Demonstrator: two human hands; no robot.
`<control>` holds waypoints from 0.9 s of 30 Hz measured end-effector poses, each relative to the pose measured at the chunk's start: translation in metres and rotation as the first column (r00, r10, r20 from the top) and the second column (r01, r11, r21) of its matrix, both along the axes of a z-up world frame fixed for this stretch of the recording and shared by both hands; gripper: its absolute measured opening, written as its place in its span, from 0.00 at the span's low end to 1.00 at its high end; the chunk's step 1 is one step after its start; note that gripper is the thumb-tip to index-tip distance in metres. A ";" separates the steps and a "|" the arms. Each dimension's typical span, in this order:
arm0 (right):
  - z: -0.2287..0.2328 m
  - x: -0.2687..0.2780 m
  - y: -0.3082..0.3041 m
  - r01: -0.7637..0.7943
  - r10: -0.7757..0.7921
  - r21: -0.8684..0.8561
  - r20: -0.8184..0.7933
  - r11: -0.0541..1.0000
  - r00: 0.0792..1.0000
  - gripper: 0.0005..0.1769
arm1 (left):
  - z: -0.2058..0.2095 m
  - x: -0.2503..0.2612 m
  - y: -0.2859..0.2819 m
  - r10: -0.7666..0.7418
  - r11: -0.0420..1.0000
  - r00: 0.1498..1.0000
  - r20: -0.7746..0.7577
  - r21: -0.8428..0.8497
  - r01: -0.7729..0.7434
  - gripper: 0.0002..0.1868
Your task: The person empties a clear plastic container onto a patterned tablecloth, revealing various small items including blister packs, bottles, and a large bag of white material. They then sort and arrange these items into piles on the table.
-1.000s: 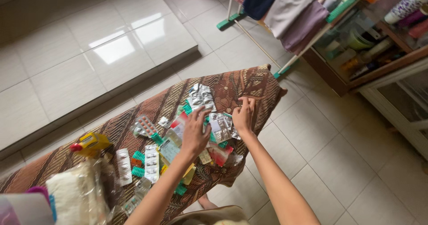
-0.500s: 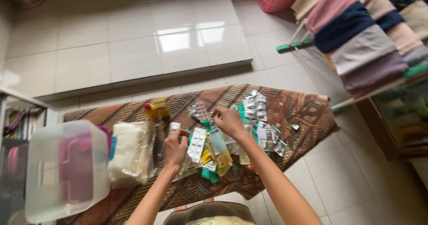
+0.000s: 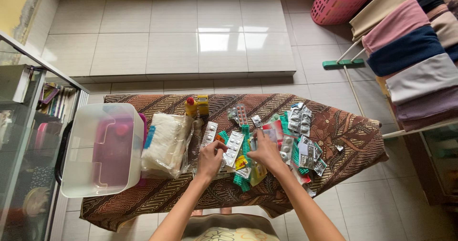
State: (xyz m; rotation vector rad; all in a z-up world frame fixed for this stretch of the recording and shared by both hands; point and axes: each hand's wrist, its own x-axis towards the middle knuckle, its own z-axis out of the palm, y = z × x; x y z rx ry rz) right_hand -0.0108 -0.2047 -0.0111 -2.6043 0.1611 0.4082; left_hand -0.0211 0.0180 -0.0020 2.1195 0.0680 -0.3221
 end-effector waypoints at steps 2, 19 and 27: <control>0.002 -0.002 -0.007 0.051 -0.060 0.175 0.044 0.983 0.997 0.36 | 0.000 -0.001 -0.006 -0.021 1.000 0.998 -0.056 -0.011 0.020 0.12; 0.033 -0.005 -0.041 0.445 -0.310 0.824 -0.347 0.351 0.885 0.24 | -0.020 0.019 -0.054 -0.142 0.922 0.982 -0.123 -0.378 0.086 0.21; 0.038 -0.012 -0.033 0.442 -0.271 0.812 -0.358 0.381 0.893 0.24 | -0.013 0.039 -0.037 -0.188 0.922 0.980 -0.062 -0.355 0.154 0.19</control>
